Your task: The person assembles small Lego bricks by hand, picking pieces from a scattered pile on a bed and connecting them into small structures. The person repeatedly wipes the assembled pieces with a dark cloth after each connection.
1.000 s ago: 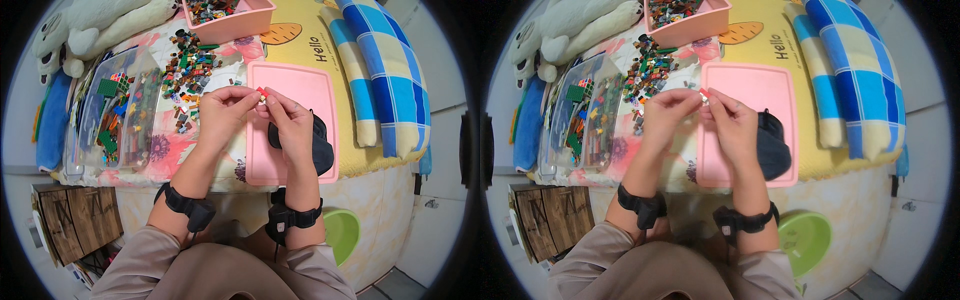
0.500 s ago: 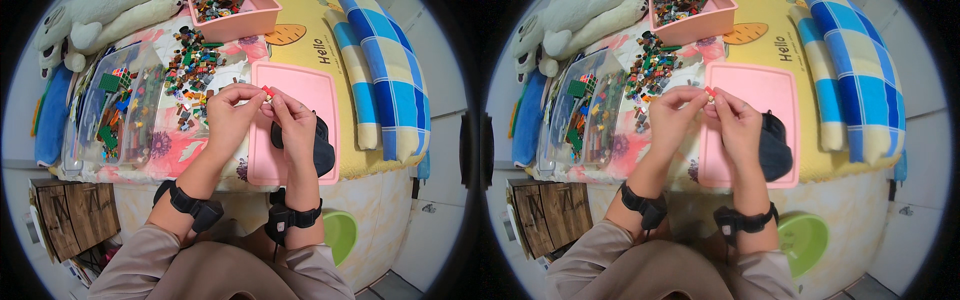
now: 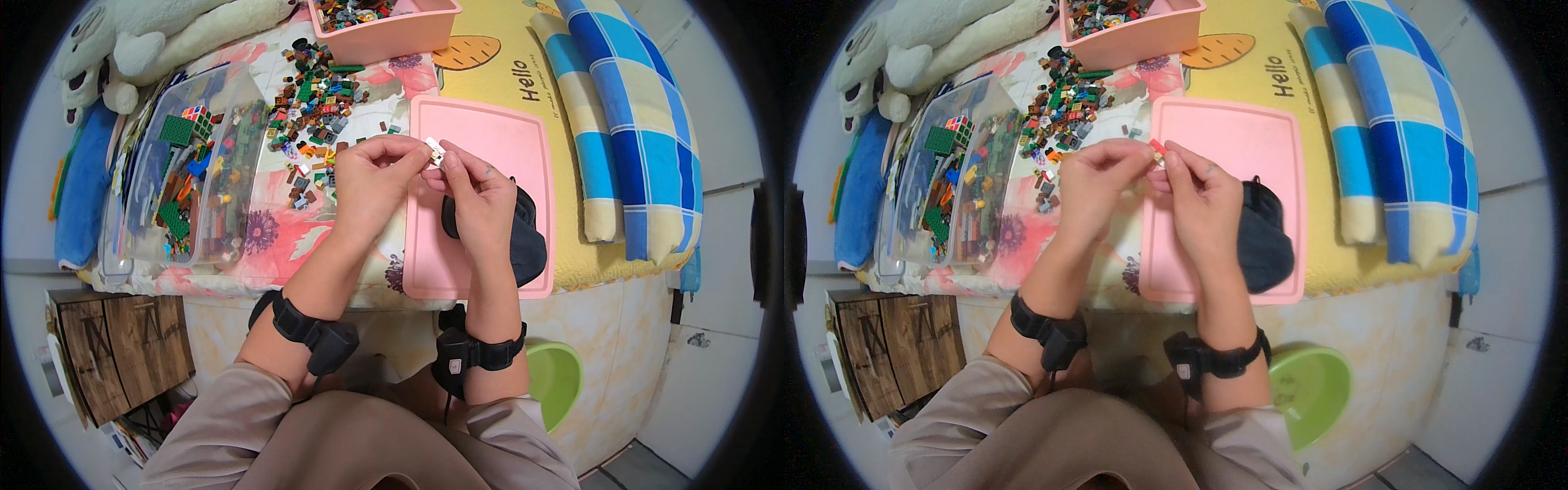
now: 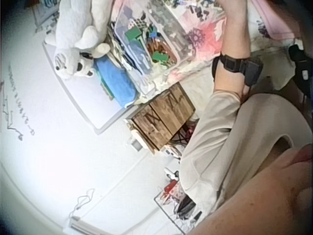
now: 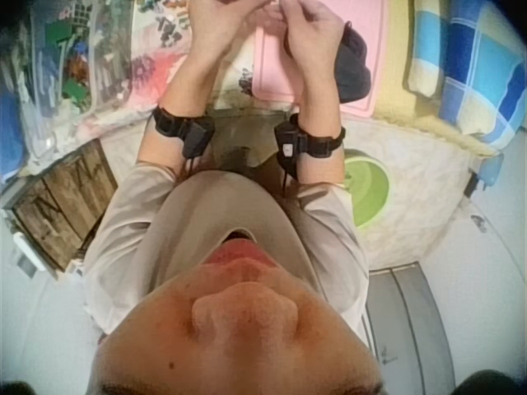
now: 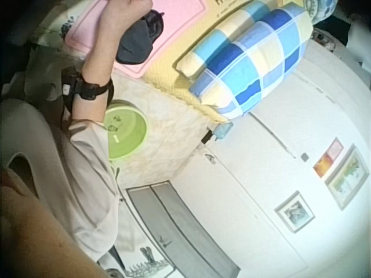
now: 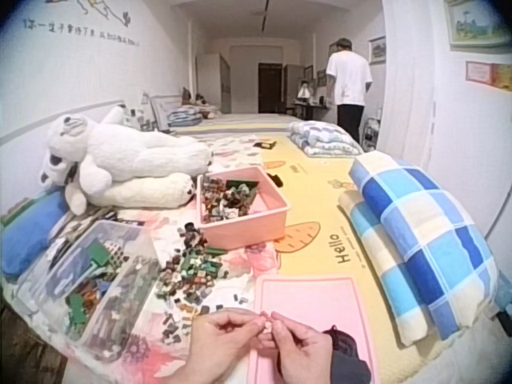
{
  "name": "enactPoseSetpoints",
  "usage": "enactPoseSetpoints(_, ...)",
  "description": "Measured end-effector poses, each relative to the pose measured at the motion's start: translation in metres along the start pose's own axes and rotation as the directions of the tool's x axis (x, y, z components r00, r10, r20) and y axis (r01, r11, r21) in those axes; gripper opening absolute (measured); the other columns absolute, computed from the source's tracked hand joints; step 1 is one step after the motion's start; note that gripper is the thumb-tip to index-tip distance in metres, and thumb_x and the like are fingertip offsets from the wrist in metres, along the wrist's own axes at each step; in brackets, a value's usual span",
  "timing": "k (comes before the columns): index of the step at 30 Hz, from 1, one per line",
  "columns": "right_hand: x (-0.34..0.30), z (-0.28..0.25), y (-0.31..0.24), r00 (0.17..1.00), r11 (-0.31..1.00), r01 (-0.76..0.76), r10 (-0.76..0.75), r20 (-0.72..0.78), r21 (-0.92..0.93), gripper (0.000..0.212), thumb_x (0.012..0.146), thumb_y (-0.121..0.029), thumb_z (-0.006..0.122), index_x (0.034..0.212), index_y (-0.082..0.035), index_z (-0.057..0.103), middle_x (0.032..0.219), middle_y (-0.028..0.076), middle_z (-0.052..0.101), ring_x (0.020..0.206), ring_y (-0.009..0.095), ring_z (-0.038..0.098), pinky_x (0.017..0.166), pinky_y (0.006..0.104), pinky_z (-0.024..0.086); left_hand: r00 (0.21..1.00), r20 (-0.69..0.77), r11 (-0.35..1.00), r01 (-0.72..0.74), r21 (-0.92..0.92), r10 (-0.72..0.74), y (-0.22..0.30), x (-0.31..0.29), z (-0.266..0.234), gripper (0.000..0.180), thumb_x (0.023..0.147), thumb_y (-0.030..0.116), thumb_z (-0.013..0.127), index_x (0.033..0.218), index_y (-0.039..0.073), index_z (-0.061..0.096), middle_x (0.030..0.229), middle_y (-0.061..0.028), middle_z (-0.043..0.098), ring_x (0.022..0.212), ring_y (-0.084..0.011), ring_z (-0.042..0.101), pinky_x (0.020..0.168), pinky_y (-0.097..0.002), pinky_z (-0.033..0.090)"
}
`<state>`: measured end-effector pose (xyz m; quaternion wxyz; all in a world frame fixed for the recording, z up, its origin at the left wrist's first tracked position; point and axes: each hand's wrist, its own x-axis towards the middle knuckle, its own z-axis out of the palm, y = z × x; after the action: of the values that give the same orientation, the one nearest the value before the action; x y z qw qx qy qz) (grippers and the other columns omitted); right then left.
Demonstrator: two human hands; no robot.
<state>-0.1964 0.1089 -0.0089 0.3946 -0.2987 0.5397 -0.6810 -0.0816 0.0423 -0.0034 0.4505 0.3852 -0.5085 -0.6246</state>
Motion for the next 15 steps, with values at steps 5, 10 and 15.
enactPoseSetpoints(5, 0.0001, 0.0002, -0.0016, 0.999, 0.999, -0.037, 0.037, -0.014, 0.012, 0.029, 0.099, -0.011, 0.063, 0.12, 0.009, 0.065, 0.092, 0.013, 0.072, 0.077, 0.013, 0.069, 0.071, 0.0244, 0.058, 0.998, 0.007, 0.997, -0.06, 0.048, 0.059, -0.0027, -0.0004, 0.0, 0.007, 0.086, 0.001, 0.073, 0.09, -0.005, 0.074, 0.092, -0.0091, 0.073, 0.081, -0.0128, 0.066, 0.077, -0.025, 0.054)
enactPoseSetpoints(10, -0.0002, 0.0014, -0.0036, 0.999, 0.999, -0.038, 0.039, -0.036, 0.03, 0.029, 0.099, -0.011, 0.063, 0.12, 0.01, 0.065, 0.094, 0.012, 0.072, 0.079, 0.013, 0.069, 0.072, 0.024, 0.058, 0.992, 0.016, 0.987, -0.124, 0.103, 0.123, -0.0085, 0.0005, 0.0016, 0.007, 0.086, 0.001, 0.073, 0.088, -0.006, 0.074, 0.096, -0.0106, 0.072, 0.084, -0.0139, 0.066, 0.079, -0.0258, 0.053)
enactPoseSetpoints(15, -0.0009, 0.0033, -0.0042, 0.999, 0.996, -0.036, 0.039, -0.033, 0.086, 0.03, 0.094, -0.005, 0.068, 0.119, 0.011, 0.065, 0.095, 0.011, 0.072, 0.08, 0.012, 0.068, 0.073, 0.0223, 0.057, 0.997, 0.038, 0.998, -0.068, 0.001, 0.068, -0.0095, 0.0008, 0.0001, 0.007, 0.087, 0.001, 0.073, 0.089, -0.005, 0.075, 0.097, -0.0104, 0.072, 0.084, -0.0144, 0.066, 0.078, -0.0262, 0.053)
